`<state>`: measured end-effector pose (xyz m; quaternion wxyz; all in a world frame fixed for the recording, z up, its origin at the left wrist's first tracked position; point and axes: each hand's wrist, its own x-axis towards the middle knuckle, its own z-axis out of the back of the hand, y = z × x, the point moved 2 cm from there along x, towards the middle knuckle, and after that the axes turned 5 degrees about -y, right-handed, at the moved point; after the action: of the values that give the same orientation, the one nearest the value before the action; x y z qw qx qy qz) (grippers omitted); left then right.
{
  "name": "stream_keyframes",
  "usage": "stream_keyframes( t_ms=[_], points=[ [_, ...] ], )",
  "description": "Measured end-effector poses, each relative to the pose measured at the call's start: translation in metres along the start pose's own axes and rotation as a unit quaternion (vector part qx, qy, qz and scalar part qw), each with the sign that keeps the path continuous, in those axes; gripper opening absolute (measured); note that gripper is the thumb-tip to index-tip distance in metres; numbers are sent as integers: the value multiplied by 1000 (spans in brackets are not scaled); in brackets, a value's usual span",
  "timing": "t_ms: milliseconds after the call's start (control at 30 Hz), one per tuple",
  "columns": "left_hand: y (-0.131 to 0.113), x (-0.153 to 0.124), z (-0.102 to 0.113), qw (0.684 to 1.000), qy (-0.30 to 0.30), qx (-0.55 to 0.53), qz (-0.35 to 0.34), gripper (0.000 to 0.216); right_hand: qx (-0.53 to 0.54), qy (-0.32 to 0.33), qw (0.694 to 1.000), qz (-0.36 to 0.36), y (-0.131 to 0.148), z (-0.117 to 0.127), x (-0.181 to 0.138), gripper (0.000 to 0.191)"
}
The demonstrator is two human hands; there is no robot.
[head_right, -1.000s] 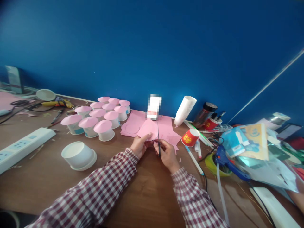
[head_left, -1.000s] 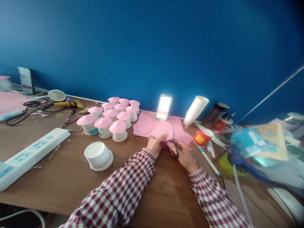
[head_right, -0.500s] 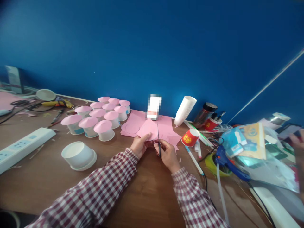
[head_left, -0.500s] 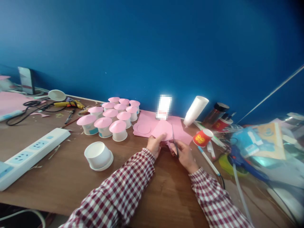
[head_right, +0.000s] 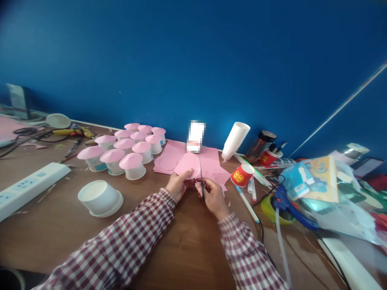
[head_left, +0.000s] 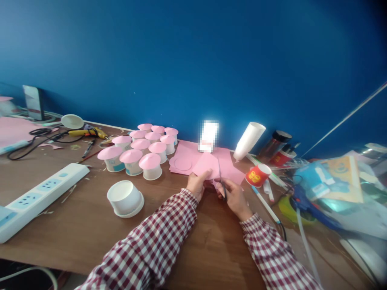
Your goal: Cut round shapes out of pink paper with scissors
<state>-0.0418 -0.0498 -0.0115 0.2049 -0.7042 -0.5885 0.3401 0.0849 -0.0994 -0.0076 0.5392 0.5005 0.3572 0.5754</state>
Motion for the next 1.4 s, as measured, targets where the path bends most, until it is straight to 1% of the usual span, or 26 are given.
stream_keyframes(
  t_ms=[200, 433, 733, 1400],
  points=[
    [0, -3, -1, 999, -6, 34, 2, 31, 29, -2, 999, -14, -1, -1, 0, 34],
    [0, -3, -1, 1000, 8, 22, 0, 31, 35, 2, 999, -20, -1, 0, 1, 32],
    [0, -2, 0, 1000, 3, 26, -3, 34, 30, -1, 999, -24, 1, 1, 0, 34],
    [-1, -2, -1, 1000, 5, 16, -5, 35, 16, 1, 1000, -7, 4, 1, 0, 35]
  ],
)
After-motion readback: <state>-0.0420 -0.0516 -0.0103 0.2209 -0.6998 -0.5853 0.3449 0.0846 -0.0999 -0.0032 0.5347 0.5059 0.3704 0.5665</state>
